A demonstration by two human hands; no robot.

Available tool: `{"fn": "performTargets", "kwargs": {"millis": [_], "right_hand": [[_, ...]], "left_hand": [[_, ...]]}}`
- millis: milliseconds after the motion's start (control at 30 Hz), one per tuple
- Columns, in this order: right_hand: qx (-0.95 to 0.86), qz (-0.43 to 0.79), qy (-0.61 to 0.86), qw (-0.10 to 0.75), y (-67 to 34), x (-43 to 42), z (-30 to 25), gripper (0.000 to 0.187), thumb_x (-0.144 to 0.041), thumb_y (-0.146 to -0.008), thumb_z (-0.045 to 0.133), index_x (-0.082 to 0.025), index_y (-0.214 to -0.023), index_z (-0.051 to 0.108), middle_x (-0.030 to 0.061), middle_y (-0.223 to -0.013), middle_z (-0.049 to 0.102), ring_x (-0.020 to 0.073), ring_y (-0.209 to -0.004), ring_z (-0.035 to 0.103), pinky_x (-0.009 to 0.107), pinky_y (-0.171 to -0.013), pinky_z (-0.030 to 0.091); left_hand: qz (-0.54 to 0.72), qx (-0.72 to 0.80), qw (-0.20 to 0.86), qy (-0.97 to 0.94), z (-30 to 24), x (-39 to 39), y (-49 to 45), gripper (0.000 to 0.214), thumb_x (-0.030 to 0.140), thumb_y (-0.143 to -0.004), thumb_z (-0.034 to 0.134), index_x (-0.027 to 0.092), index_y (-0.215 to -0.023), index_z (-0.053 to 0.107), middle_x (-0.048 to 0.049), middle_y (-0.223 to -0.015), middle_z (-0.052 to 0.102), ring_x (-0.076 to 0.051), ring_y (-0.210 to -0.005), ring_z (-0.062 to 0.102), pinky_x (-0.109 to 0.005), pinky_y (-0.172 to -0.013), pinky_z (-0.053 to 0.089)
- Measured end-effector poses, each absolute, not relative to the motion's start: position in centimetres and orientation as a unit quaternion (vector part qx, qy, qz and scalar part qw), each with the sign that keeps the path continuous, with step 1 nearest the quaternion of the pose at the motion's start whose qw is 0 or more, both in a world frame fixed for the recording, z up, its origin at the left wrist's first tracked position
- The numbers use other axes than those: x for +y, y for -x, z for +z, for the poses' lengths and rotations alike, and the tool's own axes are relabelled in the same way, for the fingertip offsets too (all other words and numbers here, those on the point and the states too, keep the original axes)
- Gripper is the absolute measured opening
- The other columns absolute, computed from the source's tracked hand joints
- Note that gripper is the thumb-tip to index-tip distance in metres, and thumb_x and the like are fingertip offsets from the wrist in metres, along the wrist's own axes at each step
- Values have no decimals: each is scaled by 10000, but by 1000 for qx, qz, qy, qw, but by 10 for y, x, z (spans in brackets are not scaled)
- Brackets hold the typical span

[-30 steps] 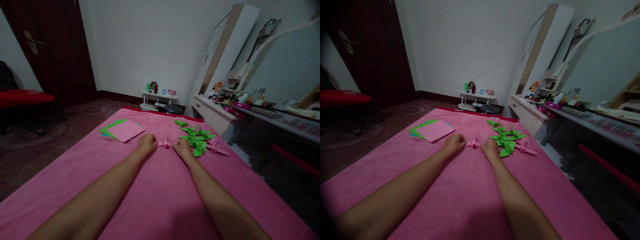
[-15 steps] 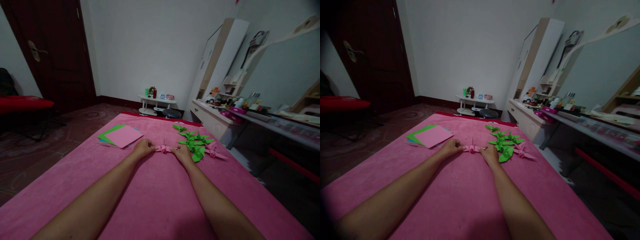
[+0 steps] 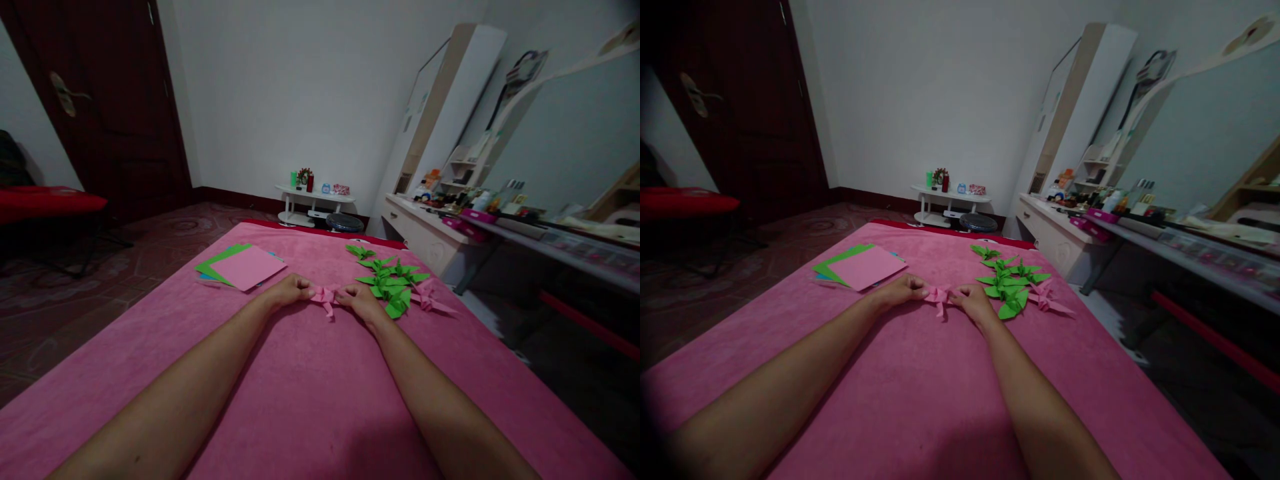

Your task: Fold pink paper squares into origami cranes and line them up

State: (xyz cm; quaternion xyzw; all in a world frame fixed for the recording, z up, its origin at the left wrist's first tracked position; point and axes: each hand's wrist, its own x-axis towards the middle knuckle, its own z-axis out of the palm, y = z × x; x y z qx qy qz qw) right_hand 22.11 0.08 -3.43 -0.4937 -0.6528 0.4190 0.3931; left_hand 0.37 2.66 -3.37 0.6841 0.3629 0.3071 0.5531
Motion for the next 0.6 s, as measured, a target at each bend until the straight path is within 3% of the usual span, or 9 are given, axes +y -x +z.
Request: {"fn": "performTargets", "kwargs": {"millis": [133, 267, 467, 600], "right_hand": [[-632, 527, 419, 384, -222, -9, -22, 329, -414, -634, 681, -149, -566, 498, -71, -475, 390, 55, -438, 290, 207, -447, 184], [-634, 515, 387, 428, -223, -13, -11, 254, -375, -671, 682, -137, -654, 596, -47, -517, 466, 66, -456, 360, 205, -453, 250], [-692, 190, 363, 594, -230, -7, 8, 33, -199, -700, 668, -188, -705, 699, 25, -714, 642, 154, -710, 570, 282, -665, 438], [-724, 68, 329, 603, -232, -12, 17, 164, -111, -740, 593, -221, -770, 712, 24, -764, 654, 166, -774, 598, 323, -734, 466]], "left_hand": [[308, 312, 614, -657, -35, 26, 1, 344, 419, -637, 706, 96, -679, 598, 13, -552, 465, -58, -478, 346, -198, -463, 236], [366, 250, 591, -674, -28, 22, -5, 309, 392, -720, 650, 84, -724, 633, -37, -622, 541, -89, -535, 454, -219, -522, 330], [533, 230, 256, -773, 5, 24, -9, 117, 243, -760, 626, 171, -736, 714, -64, -723, 621, -149, -714, 546, -284, -667, 413], [573, 227, 85, -783, 14, 22, -6, 156, 180, -800, 573, 225, -755, 715, -47, -732, 630, -145, -743, 535, -294, -700, 413]]}}
